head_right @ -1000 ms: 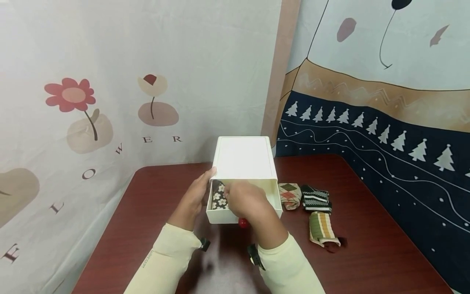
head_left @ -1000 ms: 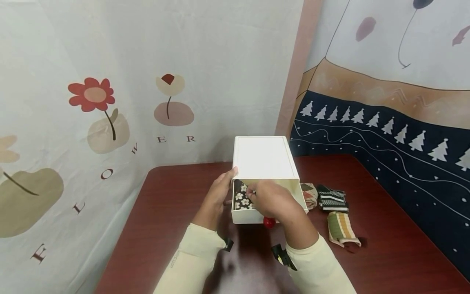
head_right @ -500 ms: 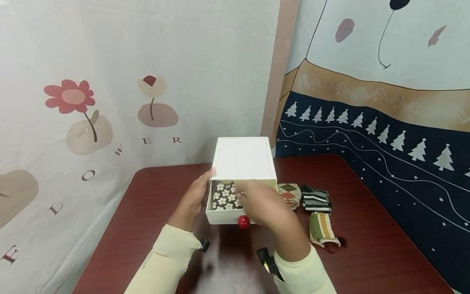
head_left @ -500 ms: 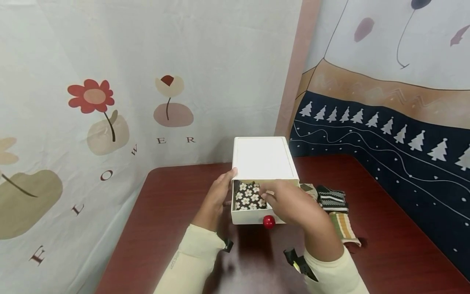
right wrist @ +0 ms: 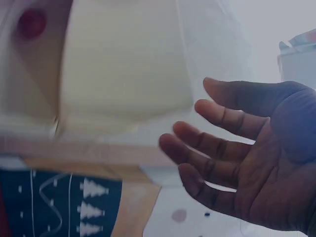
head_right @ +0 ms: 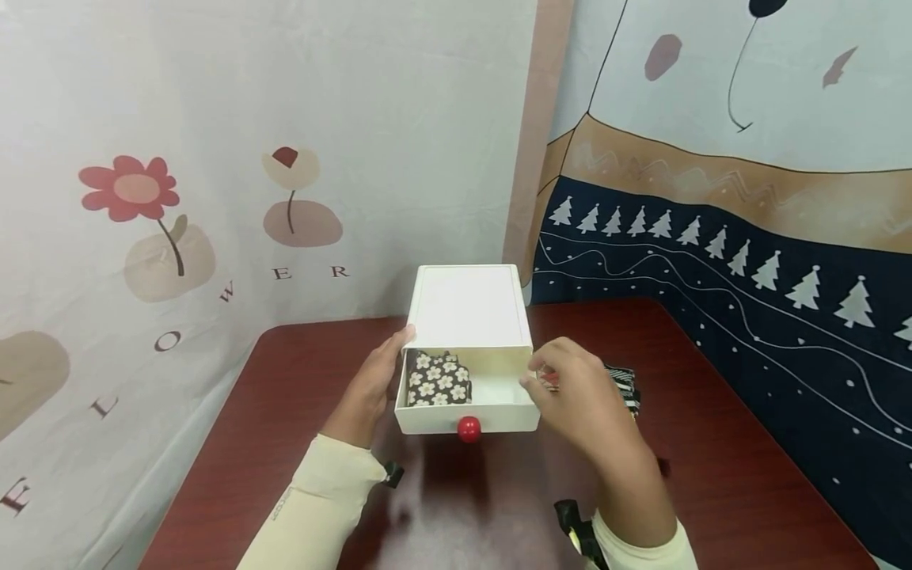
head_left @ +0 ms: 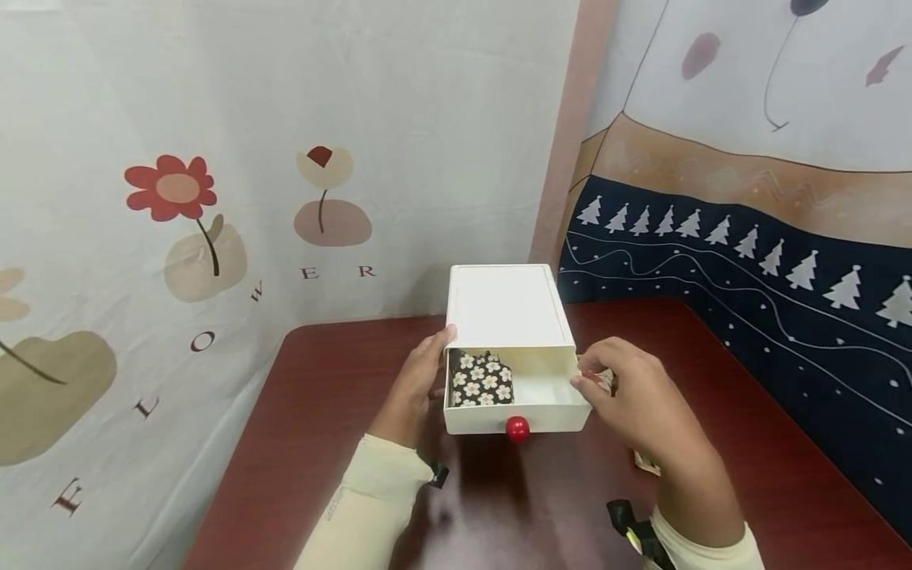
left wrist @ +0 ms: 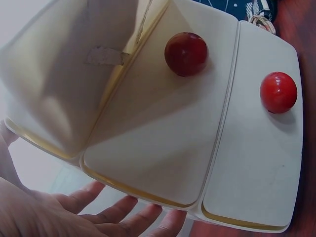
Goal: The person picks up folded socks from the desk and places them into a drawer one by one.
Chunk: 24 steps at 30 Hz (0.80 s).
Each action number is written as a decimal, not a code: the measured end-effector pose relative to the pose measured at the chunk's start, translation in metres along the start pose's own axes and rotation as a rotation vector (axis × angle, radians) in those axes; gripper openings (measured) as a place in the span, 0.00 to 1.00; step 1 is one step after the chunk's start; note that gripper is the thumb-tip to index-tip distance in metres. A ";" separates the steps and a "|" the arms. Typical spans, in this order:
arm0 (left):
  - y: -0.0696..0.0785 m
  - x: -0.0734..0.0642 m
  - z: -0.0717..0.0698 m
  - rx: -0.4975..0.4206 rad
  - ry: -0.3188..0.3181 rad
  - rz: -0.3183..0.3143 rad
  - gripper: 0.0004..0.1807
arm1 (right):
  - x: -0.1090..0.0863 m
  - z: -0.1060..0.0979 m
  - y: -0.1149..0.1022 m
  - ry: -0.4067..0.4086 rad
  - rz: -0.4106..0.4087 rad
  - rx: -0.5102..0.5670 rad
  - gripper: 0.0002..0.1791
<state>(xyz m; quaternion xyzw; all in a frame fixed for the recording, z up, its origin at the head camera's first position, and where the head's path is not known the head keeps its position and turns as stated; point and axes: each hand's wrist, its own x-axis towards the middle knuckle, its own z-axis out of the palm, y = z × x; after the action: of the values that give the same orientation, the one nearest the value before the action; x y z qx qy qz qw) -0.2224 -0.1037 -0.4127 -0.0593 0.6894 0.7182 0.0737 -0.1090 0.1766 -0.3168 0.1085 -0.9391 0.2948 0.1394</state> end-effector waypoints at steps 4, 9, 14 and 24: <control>-0.001 -0.001 0.000 0.001 -0.006 -0.003 0.40 | -0.009 -0.005 0.021 0.106 -0.035 -0.026 0.08; -0.001 -0.001 -0.001 -0.003 -0.002 0.005 0.39 | -0.016 -0.009 0.044 0.109 0.006 -0.046 0.15; 0.000 -0.001 -0.002 0.003 -0.007 0.002 0.39 | -0.015 -0.009 0.069 -0.075 0.113 -0.027 0.23; -0.001 -0.001 -0.003 -0.001 0.004 -0.006 0.39 | -0.016 -0.007 0.121 -0.210 0.210 -0.024 0.17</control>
<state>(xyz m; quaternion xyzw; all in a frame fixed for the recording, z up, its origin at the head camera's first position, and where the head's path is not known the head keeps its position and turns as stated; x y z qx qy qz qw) -0.2211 -0.1062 -0.4139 -0.0629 0.6889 0.7183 0.0747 -0.1273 0.2799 -0.3795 0.0383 -0.9581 0.2836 0.0102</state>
